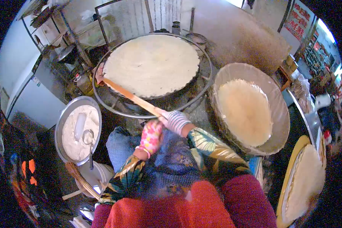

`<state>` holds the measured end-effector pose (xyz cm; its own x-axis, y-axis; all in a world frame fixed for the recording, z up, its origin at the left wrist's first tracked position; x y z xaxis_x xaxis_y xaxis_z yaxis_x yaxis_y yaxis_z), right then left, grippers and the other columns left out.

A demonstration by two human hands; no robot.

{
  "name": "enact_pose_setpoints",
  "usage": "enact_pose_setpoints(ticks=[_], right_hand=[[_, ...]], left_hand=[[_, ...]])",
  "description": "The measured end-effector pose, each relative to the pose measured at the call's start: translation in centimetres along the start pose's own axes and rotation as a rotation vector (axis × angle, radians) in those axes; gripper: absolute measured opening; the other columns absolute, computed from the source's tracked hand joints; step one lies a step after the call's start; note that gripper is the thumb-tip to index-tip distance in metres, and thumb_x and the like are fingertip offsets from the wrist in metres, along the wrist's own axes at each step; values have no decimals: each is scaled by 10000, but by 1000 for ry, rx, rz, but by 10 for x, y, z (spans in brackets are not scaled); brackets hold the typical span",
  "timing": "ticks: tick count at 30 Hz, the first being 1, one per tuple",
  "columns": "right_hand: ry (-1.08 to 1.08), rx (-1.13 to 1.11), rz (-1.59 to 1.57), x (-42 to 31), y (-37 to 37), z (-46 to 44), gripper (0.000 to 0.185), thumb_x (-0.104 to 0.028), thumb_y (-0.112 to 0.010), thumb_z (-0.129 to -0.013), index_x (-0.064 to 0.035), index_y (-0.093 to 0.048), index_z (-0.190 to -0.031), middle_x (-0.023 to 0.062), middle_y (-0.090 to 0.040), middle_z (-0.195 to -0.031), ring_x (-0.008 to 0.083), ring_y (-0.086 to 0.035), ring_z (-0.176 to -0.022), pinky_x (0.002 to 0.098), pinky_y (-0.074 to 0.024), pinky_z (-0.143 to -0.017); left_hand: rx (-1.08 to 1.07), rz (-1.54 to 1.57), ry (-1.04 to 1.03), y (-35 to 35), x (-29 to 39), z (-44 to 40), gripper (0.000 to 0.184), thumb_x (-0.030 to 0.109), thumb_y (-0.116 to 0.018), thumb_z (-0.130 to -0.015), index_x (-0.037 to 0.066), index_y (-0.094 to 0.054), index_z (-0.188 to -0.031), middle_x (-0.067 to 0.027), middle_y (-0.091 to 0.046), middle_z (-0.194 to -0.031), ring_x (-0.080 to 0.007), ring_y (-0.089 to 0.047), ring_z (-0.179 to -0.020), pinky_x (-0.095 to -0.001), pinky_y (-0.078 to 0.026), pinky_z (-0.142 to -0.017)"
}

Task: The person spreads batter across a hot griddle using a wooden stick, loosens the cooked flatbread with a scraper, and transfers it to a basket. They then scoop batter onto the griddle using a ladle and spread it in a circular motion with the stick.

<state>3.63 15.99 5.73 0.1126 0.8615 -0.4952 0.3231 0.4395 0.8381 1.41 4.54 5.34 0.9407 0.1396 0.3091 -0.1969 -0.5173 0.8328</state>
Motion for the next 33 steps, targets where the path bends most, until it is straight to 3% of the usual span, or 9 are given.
enact_pose_setpoints(ticks=[4,9,13,14,20,23,26,28,33], right_hand=[[-193,-192,329,70,23,7,463,-352,-388,-915,-290,-315,-1368,198,-624,-699,366,-617,-617,476,-487,-560],[-424,-155,389,174,72,-9,460,-390,-367,-929,-333,-278,-1377,210,-626,-766,376,-622,-691,466,-492,-635],[-371,191,181,281,90,-27,403,-237,-491,-908,-315,-445,-1301,207,-576,-751,360,-506,-614,420,-481,-641],[-647,119,-111,294,96,-35,417,-246,-488,-909,-318,-424,-1315,204,-570,-755,360,-507,-618,422,-480,-655],[-697,66,340,322,124,-116,397,-305,-406,-922,-296,-406,-1319,236,-597,-981,392,-578,-914,416,-460,-812],[-689,89,308,328,126,-143,418,-320,-379,-920,-233,-398,-1328,243,-588,-1033,411,-553,-986,441,-444,-858],[-643,148,335,326,126,-138,439,-301,-406,-914,-173,-394,-1334,249,-591,-1022,417,-555,-975,453,-448,-841],[-589,172,337,322,119,-115,427,-278,-435,-913,-193,-408,-1330,248,-609,-930,418,-581,-877,468,-456,-779],[-490,188,186,260,84,-24,431,-259,-467,-913,-221,-399,-1337,244,-584,-754,388,-567,-659,448,-455,-618]], left_hand=[[-36,-293,151,-12,-63,-15,462,175,-640,-687,30,-509,-1106,-197,-515,-1123,-365,-491,-1050,-479,-328,-986],[-151,-348,254,4,-165,-12,98,191,-663,-586,157,-644,-676,-91,-612,-693,-288,-590,-741,-431,-417,-817],[-556,-722,226,9,-253,-1,135,196,-556,-669,138,-675,-640,-91,-636,-685,-268,-611,-758,-455,-343,-969],[-544,-763,190,18,-267,-3,139,190,-549,-664,132,-673,-638,-96,-632,-692,-266,-610,-772,-460,-325,-994],[-626,-876,175,40,-377,-12,158,121,-520,-657,74,-663,-706,-111,-620,-785,-278,-573,-903,-441,-288,-1057],[-276,-845,143,40,-444,-5,199,94,-489,-725,37,-644,-836,-122,-615,-857,-282,-575,-903,-391,-307,-1053],[90,-123,748,51,-503,-5,205,81,-453,-798,19,-601,-927,-122,-599,-907,-266,-575,-907,-354,-344,-1027],[-648,-959,230,31,-483,-23,195,62,-447,-824,33,-574,-969,-99,-594,-888,-247,-579,-891,-340,-380,-993],[-450,-908,80,51,-397,-26,119,118,-557,-700,121,-676,-692,-63,-633,-730,-215,-599,-835,-424,-337,-1016]])
Point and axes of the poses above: each hand's wrist, its own z-axis away from the middle knuckle, its own y-axis out of the back of the hand, x = y × z, the point moved 7 cm from there along -z, towards the middle knuckle
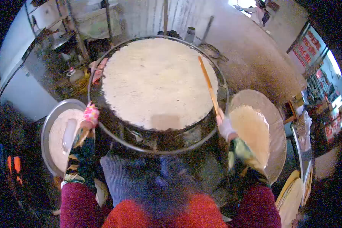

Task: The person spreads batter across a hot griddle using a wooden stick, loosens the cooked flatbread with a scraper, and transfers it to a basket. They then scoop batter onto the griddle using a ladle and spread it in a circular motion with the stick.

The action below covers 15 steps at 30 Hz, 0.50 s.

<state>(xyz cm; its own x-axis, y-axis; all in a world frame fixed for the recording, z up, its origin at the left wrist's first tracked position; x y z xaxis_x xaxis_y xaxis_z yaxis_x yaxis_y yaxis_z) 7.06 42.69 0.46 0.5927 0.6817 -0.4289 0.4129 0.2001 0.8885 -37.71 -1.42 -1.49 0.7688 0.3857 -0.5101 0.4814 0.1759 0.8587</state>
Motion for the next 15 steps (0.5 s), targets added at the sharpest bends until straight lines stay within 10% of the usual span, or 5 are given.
enact_pose_setpoints(ticks=[3,5,9,15], right_hand=[[-53,-182,-225,-106,2,94,472,-126,-476,-897,-85,-387,-1358,127,-627,-904,241,-598,-767,327,-477,-718],[284,-132,-529,-155,-33,127,548,-124,-518,-875,-113,-337,-1393,70,-613,-991,189,-580,-744,323,-476,-672],[-178,-1079,-1101,-313,-41,205,461,-250,-500,-885,-78,-423,-1305,81,-624,-760,79,-449,-435,194,-370,-385],[-241,-1702,-818,-379,4,277,516,-275,-592,-816,-7,-454,-1234,141,-615,-695,188,-600,-516,276,-480,-435]], left_hand=[[-271,70,28,58,65,31,101,169,-588,-684,150,-685,-704,-65,-640,-735,-223,-608,-823,-442,-382,-921],[-109,162,143,72,118,45,65,244,-612,-661,212,-667,-645,-17,-628,-672,-193,-592,-703,-402,-406,-706],[61,688,122,170,210,72,82,254,-597,-692,187,-635,-662,-32,-612,-688,-207,-583,-675,-374,-418,-653],[164,865,245,176,252,138,92,242,-587,-713,160,-612,-749,-58,-596,-769,-224,-573,-740,-374,-420,-696]])
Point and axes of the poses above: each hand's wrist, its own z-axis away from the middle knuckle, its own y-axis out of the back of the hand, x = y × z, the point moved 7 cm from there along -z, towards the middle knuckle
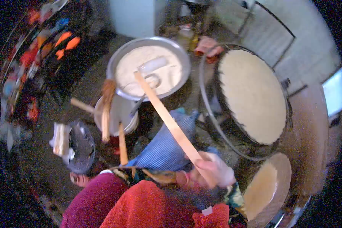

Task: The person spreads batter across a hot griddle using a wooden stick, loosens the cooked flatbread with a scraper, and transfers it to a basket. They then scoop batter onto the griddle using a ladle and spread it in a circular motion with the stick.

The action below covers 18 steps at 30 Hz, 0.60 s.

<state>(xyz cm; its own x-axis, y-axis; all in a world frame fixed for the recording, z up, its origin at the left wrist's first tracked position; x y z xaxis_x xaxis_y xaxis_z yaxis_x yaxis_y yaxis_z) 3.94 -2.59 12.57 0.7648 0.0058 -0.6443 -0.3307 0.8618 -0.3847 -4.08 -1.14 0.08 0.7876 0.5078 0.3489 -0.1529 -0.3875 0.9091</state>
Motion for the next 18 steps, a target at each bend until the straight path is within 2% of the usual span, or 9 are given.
enact_pose_setpoints(ticks=[4,5,8,11,13,14,16,17,18], right_hand=[[-160,-71,31,20,-28,-14,489,-289,-585,-811,34,-507,-1169,119,-599,-662,174,-535,-435,276,-425,-392],[-225,-244,97,20,-41,-27,495,-358,-602,-813,-42,-484,-1176,89,-602,-732,166,-576,-558,251,-450,-465],[80,-149,214,3,-79,-85,408,-355,-489,-888,-7,-517,-1099,102,-596,-725,177,-576,-561,272,-467,-496],[33,-219,195,9,-110,-175,522,-485,-390,-929,-11,-519,-1104,112,-626,-781,186,-593,-592,307,-514,-548],[-96,-266,68,63,-104,-267,631,-613,-360,-890,-51,-559,-1094,56,-639,-815,144,-596,-602,332,-510,-581],[-63,-410,-46,116,-92,-321,497,-486,-416,-932,-23,-540,-1065,80,-600,-913,167,-570,-717,276,-493,-686],[332,-658,697,97,-159,-274,418,-419,-439,-928,-46,-607,-1015,27,-637,-924,163,-584,-821,323,-469,-770],[328,-786,898,92,-178,-246,336,-346,-483,-923,-47,-633,-958,43,-645,-893,166,-581,-835,319,-457,-784],[552,-784,1053,103,-180,-251,333,-324,-479,-918,-46,-653,-863,67,-637,-772,171,-586,-746,326,-463,-726]], left_hand=[[30,57,109,7,-15,49,122,233,-581,-728,142,-597,-807,-75,-586,-824,-236,-566,-783,-374,-420,-724],[42,63,132,9,-21,61,130,231,-579,-731,138,-593,-821,-79,-583,-837,-239,-565,-794,-374,-421,-731],[65,92,205,19,-35,100,159,225,-574,-742,125,-581,-865,-92,-575,-878,-247,-560,-827,-374,-421,-752],[86,121,302,33,-53,150,189,219,-569,-753,111,-570,-908,-104,-567,-919,-256,-555,-859,-374,-422,-773],[102,141,376,41,-64,185,210,215,-566,-760,102,-562,-937,-113,-562,-946,-262,-552,-881,-374,-422,-787],[112,154,413,46,-70,204,221,213,-565,-764,98,-559,-952,-117,-559,-959,-264,-550,-892,-374,-422,-794],[125,178,468,51,-76,232,242,208,-561,-771,89,-551,-981,-126,-554,-986,-270,-547,-913,-374,-423,-808],[127,189,491,52,-78,244,253,206,-560,-774,84,-547,-995,-130,-551,-1000,-273,-545,-924,-374,-423,-815],[125,202,503,52,-79,252,264,204,-558,-778,80,-543,-1010,-134,-548,-1013,-276,-543,-935,-375,-423,-822]])
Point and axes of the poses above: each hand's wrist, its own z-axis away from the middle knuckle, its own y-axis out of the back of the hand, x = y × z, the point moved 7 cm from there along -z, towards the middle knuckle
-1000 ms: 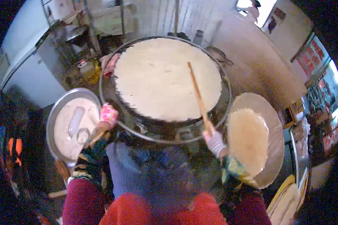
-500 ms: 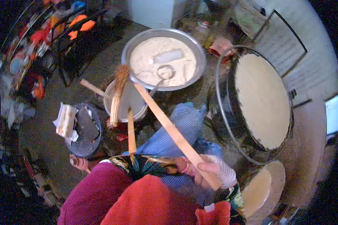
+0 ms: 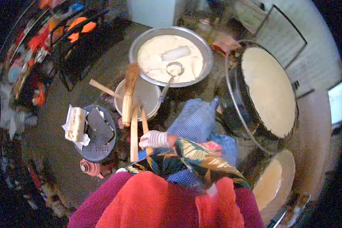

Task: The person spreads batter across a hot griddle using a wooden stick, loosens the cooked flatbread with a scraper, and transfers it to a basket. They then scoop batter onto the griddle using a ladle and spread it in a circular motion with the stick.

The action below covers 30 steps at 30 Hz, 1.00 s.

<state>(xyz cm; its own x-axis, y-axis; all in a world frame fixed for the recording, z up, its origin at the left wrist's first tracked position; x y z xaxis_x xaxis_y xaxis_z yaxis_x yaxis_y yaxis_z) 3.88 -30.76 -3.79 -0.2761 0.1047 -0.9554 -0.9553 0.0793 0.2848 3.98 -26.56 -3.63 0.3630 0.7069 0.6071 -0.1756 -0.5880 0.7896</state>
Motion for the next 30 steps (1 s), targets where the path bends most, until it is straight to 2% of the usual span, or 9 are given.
enact_pose_setpoints(ticks=[2,6,13,16,18,20,22,24,30], right_hand=[[-366,144,-280,-61,22,16,187,-171,-499,-904,-27,-603,-844,52,-619,-794,144,-578,-775,265,-457,-719],[52,386,-440,-164,67,88,305,-292,-466,-913,-20,-602,-883,85,-613,-765,150,-570,-656,285,-454,-570],[548,-60,-403,-285,21,261,429,-308,-545,-856,94,-518,-1004,254,-592,-786,300,-594,-605,414,-490,-539],[265,979,-654,-243,3,329,601,-175,-586,-837,-71,-260,-1331,230,-626,-851,319,-643,-694,393,-496,-570],[-199,1399,-655,-209,-5,360,554,-142,-576,-848,-83,-287,-1318,132,-629,-807,241,-629,-656,326,-480,-566],[-242,1639,-545,-168,-17,377,284,-197,-566,-864,-69,-509,-1110,60,-571,-642,144,-543,-522,259,-445,-477],[-371,1765,-633,-138,-41,387,230,-196,-571,-857,-59,-538,-1039,46,-563,-629,120,-556,-547,265,-457,-492],[-615,1789,-197,-114,-58,397,293,-266,-583,-853,-32,-533,-1023,62,-562,-612,159,-570,-535,302,-466,-511],[-687,2083,-197,-90,-165,432,568,-158,-652,-781,-116,-460,-1315,18,-606,-780,109,-542,-553,257,-447,-492]], left_hand=[[-15,25,3,-1,0,5,285,200,-555,-785,71,-536,-1039,-143,-543,-1041,-282,-540,-957,-375,-423,-836],[-93,128,-124,-26,41,-9,329,192,-549,-799,53,-521,-1097,-160,-533,-1095,-293,-534,-1000,-375,-424,-864],[-520,357,-349,-113,146,-75,407,177,-537,-825,21,-494,-1198,-189,-514,-1190,-313,-522,-1076,-375,-425,-914],[31,375,-497,-80,169,-83,464,156,-530,-832,-15,-438,-1253,-242,-481,-1218,-381,-443,-1172,-427,-349,-1004],[255,394,-541,-6,200,-91,520,155,-553,-819,-38,-397,-1276,-248,-425,-1289,-389,-394,-1221,-445,-290,-1049],[324,267,-585,35,222,-96,572,188,-590,-794,-34,-385,-1280,-238,-368,-1346,-410,-322,-1270,-505,-241,-1066],[349,18,-776,44,245,-106,564,242,-545,-834,-35,-361,-1289,-257,-317,-1362,-451,-308,-1257,-557,-227,-1049],[247,-145,-892,25,261,-131,611,379,-516,-842,-26,-383,-1279,-240,-304,-1383,-436,-281,-1278,-574,-175,-1060],[-238,-176,-1221,-66,352,-188,848,596,-483,-748,-14,-364,-1324,-224,-316,-1399,-395,-264,-1313,-514,-170,-1086]])
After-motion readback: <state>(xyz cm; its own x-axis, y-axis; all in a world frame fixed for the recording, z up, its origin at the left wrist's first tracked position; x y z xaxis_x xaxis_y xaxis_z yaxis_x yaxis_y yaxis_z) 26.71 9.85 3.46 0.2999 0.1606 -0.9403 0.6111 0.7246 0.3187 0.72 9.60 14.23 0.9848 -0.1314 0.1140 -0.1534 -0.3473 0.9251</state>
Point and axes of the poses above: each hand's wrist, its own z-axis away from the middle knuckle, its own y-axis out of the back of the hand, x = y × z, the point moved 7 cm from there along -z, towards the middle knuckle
